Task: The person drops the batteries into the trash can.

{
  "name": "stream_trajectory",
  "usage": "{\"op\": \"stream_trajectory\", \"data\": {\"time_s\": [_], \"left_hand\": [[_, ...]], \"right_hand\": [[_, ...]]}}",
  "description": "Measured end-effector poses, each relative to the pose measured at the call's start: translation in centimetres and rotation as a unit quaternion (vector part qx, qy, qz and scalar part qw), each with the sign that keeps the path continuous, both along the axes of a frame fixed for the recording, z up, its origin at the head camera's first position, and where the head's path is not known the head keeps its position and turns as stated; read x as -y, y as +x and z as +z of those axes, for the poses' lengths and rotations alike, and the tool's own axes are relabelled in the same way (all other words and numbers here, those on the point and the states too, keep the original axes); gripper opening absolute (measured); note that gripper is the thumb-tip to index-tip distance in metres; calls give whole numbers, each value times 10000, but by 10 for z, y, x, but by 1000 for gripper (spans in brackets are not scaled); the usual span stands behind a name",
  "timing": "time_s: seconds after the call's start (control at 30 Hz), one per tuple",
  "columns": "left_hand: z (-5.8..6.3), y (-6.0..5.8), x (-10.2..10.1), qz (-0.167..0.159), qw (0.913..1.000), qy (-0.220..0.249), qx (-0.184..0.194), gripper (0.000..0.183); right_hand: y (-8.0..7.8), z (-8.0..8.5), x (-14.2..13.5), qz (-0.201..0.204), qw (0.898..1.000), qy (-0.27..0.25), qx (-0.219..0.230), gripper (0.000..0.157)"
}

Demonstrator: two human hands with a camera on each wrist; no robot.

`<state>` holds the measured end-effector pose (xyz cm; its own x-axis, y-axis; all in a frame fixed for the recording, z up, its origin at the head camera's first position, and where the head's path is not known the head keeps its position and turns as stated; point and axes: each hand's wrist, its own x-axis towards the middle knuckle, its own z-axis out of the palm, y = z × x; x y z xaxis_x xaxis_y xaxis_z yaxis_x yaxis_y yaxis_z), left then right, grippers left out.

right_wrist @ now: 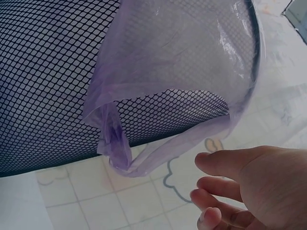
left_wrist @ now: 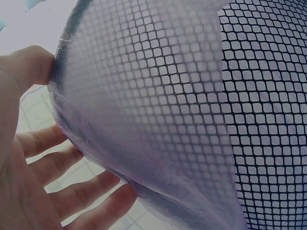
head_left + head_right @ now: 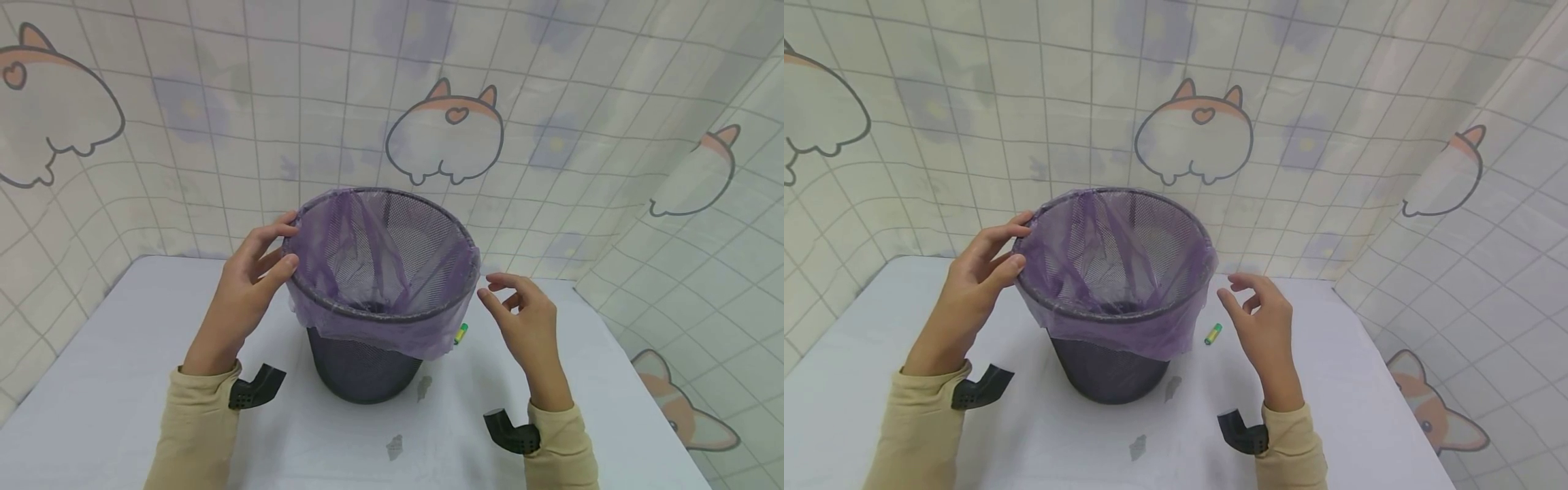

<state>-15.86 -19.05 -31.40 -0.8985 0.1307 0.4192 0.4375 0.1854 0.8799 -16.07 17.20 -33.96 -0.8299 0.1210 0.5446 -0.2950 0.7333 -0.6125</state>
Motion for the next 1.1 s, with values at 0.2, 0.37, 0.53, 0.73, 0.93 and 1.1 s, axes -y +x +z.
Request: {"op": "stream_trajectory", "data": {"time_s": [0.2,0.37,0.53,0.73,0.93,1.1], "left_hand": [[0,1,0,-37,10000,19,54,39],[0,1,0,-10,10000,-5,43,39],[0,0,0,0,10000,-22,25,39],[0,0,0,-20,10000,28,13,39],[0,0,0,-11,10000,27,1,39],[0,0,0,-6,10000,4,0,39]], "right_hand": [[-2,-5,-3,-82,9998,10,176,25],[-4,-10,-4,-135,9995,25,286,26],[-6,-14,-5,-166,9992,91,348,27],[-7,-18,-6,-163,9986,104,498,29],[-10,-23,-8,-126,9974,121,695,31],[-11,-27,-9,-109,9958,140,902,32]]}}
